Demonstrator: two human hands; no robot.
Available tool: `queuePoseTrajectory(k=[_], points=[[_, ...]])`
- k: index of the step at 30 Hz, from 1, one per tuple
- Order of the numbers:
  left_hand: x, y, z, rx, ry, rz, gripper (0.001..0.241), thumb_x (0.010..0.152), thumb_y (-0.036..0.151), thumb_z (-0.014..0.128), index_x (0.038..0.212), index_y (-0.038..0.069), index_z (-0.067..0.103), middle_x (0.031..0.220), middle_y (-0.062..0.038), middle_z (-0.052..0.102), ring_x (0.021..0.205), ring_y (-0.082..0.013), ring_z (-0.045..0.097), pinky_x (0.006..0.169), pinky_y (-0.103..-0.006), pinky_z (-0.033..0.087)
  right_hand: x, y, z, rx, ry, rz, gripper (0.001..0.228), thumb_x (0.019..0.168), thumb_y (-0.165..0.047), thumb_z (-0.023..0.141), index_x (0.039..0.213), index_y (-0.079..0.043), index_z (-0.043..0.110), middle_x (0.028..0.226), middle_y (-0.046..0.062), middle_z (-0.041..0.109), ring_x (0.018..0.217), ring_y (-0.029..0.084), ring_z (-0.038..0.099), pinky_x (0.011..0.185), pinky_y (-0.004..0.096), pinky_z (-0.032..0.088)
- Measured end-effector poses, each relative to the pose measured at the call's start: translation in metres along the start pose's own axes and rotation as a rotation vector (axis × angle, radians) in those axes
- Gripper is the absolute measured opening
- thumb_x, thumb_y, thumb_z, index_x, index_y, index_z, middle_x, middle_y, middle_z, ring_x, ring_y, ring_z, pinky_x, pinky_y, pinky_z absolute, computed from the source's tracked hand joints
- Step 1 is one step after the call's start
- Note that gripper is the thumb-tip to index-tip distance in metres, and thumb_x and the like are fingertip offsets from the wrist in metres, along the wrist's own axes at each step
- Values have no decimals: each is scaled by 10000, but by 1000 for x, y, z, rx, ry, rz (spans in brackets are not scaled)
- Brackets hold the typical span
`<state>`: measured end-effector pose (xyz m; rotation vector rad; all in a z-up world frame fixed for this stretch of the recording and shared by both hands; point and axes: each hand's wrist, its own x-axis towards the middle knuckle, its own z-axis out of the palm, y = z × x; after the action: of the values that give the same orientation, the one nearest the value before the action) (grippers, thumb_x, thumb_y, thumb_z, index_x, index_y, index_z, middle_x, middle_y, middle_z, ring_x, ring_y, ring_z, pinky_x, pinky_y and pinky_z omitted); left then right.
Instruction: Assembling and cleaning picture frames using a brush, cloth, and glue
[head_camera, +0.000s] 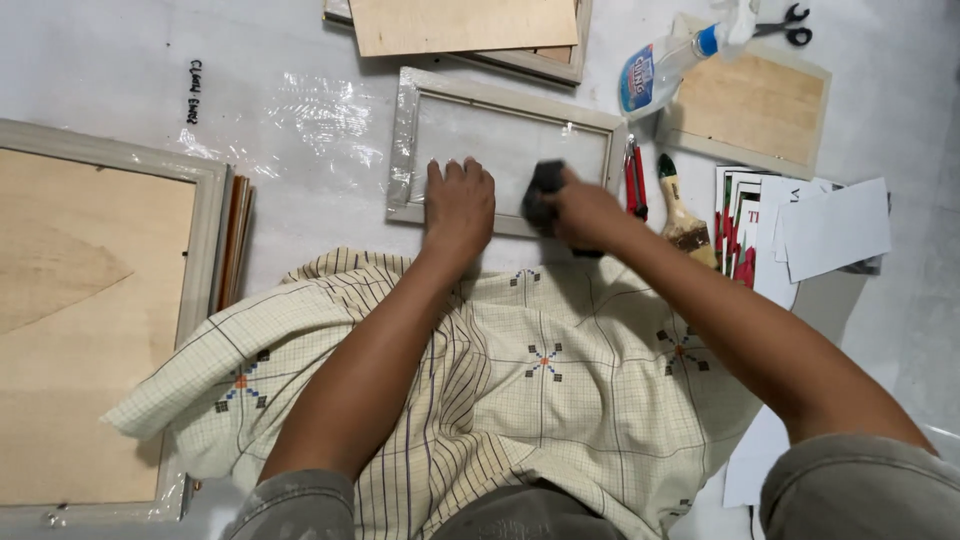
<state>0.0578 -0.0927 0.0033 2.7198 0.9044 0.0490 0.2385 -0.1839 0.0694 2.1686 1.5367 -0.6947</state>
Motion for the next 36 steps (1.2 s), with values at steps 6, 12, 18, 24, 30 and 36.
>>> queuePoseTrajectory(k=[6, 12, 18, 24, 30, 36], points=[[-1, -2, -6, -25, 26, 5, 395, 883, 145, 671, 1262, 37, 697, 1289, -190, 674, 1144, -387, 621, 1032, -619, 352, 44, 17, 10, -230, 189, -128, 361, 827, -148, 707, 1165, -61, 798, 1280, 257, 569, 911, 466, 710, 768, 540, 620], [11, -8, 11, -76, 28, 33, 371, 833, 150, 724, 1194, 63, 723, 1195, -150, 683, 1073, -346, 624, 943, -556, 420, 97, 28, -7, -79, 296, -51, 400, 747, -156, 800, 1113, 6, 798, 1274, 300, 554, 841, 527, 707, 707, 616, 596], [16, -24, 17, -185, 112, 34, 366, 843, 177, 755, 1188, 68, 707, 1115, -119, 661, 1095, -337, 614, 1015, -585, 392, 23, -47, -4, 13, 121, -123, 356, 817, -176, 707, 1137, -45, 793, 1234, 309, 620, 922, 526, 713, 774, 591, 588], [26, -38, 33, -259, 188, 40, 290, 907, 117, 692, 1196, 89, 701, 1063, -106, 684, 1012, -312, 668, 1040, -556, 411, 29, -49, 42, -90, 161, -184, 328, 818, -127, 660, 1087, 9, 791, 1290, 259, 565, 872, 444, 692, 685, 561, 618], [28, -49, 16, -318, 214, -20, 437, 893, 92, 605, 1330, 102, 621, 1056, -111, 693, 1036, -331, 676, 992, -542, 437, 65, -57, -35, -1, 326, -53, 384, 1054, -212, 545, 1076, 135, 707, 1228, 239, 554, 878, 458, 667, 696, 613, 599], [22, -80, -41, -365, 131, -313, 484, 951, 132, 652, 1411, 38, 538, 1165, -182, 641, 1104, -395, 602, 925, -542, 451, 73, -58, -27, 48, 203, -72, 376, 1052, -203, 546, 1075, 140, 699, 1257, 264, 561, 939, 497, 674, 749, 644, 580]])
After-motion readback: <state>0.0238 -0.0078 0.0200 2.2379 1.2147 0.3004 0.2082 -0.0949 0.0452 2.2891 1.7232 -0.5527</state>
